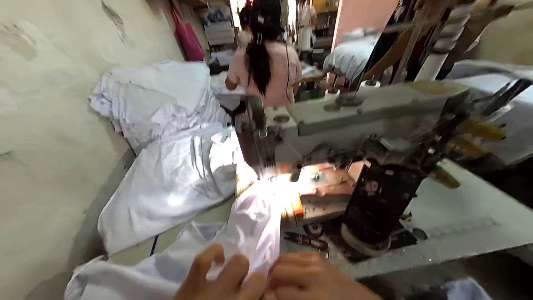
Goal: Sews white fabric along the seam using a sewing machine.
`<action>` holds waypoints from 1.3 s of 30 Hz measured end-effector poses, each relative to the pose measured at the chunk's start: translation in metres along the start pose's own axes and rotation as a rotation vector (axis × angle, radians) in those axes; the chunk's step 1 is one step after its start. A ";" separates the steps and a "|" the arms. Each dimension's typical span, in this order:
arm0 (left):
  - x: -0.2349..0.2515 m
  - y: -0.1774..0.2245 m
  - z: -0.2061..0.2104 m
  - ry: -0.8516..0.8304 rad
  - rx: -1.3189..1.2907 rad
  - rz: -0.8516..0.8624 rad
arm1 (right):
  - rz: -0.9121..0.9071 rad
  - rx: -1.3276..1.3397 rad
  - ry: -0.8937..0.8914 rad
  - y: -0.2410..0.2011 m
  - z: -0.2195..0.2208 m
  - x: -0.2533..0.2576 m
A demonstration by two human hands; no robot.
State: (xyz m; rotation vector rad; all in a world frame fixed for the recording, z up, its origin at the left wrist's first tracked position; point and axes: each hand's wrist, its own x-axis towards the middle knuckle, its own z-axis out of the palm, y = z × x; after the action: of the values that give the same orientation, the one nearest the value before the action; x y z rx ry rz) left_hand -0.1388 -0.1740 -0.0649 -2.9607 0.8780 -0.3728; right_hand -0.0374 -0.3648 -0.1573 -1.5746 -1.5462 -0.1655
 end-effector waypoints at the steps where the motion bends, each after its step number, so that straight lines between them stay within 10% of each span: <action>1: 0.001 -0.005 0.012 0.073 -0.064 -0.007 | -0.008 -0.004 0.041 0.001 0.002 -0.003; 7: -0.011 -0.042 0.139 0.306 -0.026 -0.123 | 0.129 -0.045 -0.004 0.008 0.001 -0.044; 17: -0.021 -0.013 0.155 0.431 0.302 -0.268 | 0.360 -0.233 -0.094 -0.007 0.024 -0.073; 29: 0.032 -0.093 0.081 0.127 0.373 -0.044 | 0.212 -0.330 0.177 0.058 0.029 -0.028; 34: 0.036 -0.033 -0.015 -0.359 0.168 -0.049 | 0.176 -0.328 0.151 0.071 0.021 -0.024; 39: 0.036 -0.007 -0.016 -0.393 0.094 0.087 | 0.113 -0.176 0.137 0.066 0.012 -0.032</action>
State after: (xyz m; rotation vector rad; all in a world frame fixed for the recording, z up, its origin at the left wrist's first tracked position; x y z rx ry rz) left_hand -0.1094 -0.1873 -0.0407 -2.7531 0.9021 0.1635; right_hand 0.0062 -0.3681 -0.2168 -1.7451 -1.3632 -0.3471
